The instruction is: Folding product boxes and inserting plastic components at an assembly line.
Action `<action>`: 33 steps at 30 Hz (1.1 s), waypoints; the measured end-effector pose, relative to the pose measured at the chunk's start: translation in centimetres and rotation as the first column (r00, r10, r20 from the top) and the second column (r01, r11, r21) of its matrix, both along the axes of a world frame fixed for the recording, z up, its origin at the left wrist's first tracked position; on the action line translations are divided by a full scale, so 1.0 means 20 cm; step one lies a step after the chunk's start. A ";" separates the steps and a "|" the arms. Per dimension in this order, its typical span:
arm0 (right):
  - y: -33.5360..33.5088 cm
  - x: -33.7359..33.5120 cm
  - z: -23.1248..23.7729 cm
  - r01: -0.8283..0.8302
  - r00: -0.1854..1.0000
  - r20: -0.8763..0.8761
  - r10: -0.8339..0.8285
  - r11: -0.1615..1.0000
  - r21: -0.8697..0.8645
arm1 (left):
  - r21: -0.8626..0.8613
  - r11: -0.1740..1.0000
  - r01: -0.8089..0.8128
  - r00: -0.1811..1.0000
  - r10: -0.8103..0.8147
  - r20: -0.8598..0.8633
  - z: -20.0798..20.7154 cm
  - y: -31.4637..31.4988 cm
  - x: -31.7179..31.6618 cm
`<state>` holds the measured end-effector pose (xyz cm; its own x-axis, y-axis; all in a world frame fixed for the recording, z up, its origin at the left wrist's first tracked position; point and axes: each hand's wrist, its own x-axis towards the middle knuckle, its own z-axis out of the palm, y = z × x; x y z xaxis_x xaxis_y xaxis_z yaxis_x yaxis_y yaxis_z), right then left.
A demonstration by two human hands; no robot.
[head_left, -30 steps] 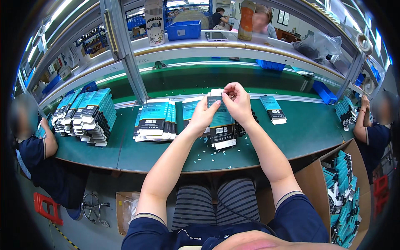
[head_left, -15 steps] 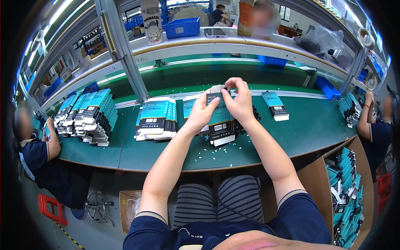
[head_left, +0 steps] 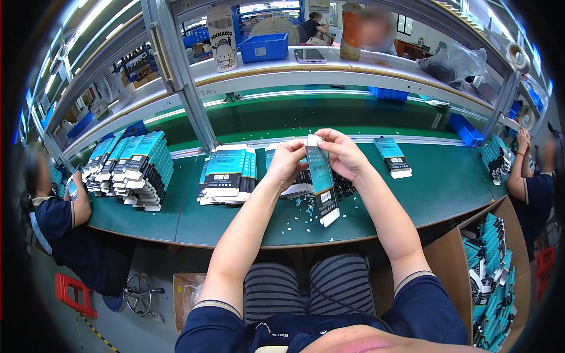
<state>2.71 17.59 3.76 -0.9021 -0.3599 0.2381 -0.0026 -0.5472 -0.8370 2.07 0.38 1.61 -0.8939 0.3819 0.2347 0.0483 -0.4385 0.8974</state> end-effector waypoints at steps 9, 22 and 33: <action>0.04 -0.01 -0.02 -0.054 0.998 0.015 0.053 0.991 0.123 | -0.315 0.946 -0.074 0.969 -0.007 -0.248 0.06 -0.02 -0.01; 0.06 -0.02 -0.04 0.029 0.999 -0.022 -0.028 0.998 0.064 | -0.323 0.942 -0.091 0.990 0.049 -0.135 0.04 0.02 0.03; 0.02 -0.04 -0.06 0.380 0.921 -0.165 -0.352 0.905 0.192 | -0.065 0.927 0.368 0.909 -0.345 0.233 0.01 0.02 0.07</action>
